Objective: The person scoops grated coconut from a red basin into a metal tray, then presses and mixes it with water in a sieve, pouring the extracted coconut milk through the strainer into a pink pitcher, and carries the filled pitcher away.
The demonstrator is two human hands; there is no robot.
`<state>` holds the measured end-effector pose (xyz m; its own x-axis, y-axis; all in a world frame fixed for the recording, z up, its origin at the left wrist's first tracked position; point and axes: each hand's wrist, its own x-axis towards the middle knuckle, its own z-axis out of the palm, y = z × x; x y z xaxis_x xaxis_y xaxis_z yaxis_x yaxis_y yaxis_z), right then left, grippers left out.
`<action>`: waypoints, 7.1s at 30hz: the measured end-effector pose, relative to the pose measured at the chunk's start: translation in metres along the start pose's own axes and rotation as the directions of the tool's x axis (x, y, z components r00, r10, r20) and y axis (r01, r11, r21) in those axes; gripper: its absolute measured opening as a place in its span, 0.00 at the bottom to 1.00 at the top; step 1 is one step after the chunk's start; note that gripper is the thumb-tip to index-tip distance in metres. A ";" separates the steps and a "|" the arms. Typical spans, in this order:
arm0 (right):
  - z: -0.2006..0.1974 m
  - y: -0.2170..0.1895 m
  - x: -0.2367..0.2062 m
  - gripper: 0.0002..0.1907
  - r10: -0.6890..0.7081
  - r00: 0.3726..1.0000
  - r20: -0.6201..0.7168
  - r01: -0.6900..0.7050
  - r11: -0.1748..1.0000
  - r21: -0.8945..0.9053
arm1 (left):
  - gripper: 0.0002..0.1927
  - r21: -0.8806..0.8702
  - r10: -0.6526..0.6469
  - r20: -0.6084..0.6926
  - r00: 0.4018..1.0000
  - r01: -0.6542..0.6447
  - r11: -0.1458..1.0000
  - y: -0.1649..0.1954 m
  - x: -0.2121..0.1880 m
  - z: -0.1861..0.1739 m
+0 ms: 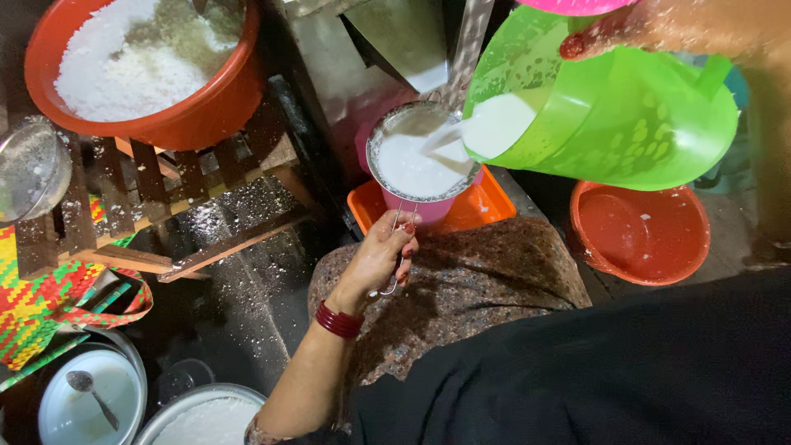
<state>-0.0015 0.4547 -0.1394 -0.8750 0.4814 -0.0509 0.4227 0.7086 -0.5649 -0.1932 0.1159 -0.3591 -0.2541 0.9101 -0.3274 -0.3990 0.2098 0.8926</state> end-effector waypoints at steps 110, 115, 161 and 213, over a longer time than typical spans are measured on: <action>0.198 0.308 0.007 0.12 0.447 0.530 -0.720 0.459 0.563 0.687 | 0.23 -0.003 -0.154 -0.019 0.988 0.154 0.988 0.011 -0.016 0.003; 0.233 0.288 0.045 0.14 0.508 0.354 -0.785 0.454 0.640 0.620 | 0.22 -0.031 -0.095 -0.014 0.995 0.094 0.995 0.006 -0.014 0.001; 0.167 0.050 0.024 0.16 -0.182 0.983 -0.020 0.143 0.830 -0.540 | 0.22 0.017 0.006 -0.018 1.000 -0.006 1.000 0.016 -0.015 0.013; 0.176 0.044 0.011 0.23 -0.485 0.826 -0.288 0.342 0.837 -0.428 | 0.21 0.066 0.029 -0.006 1.000 -0.029 0.997 0.010 -0.012 0.009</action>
<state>-0.0337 0.4001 -0.3100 -0.8598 0.2025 0.4688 0.1554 0.9782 -0.1376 -0.1868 0.1099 -0.3431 -0.2709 0.9137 -0.3028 -0.3324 0.2065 0.9203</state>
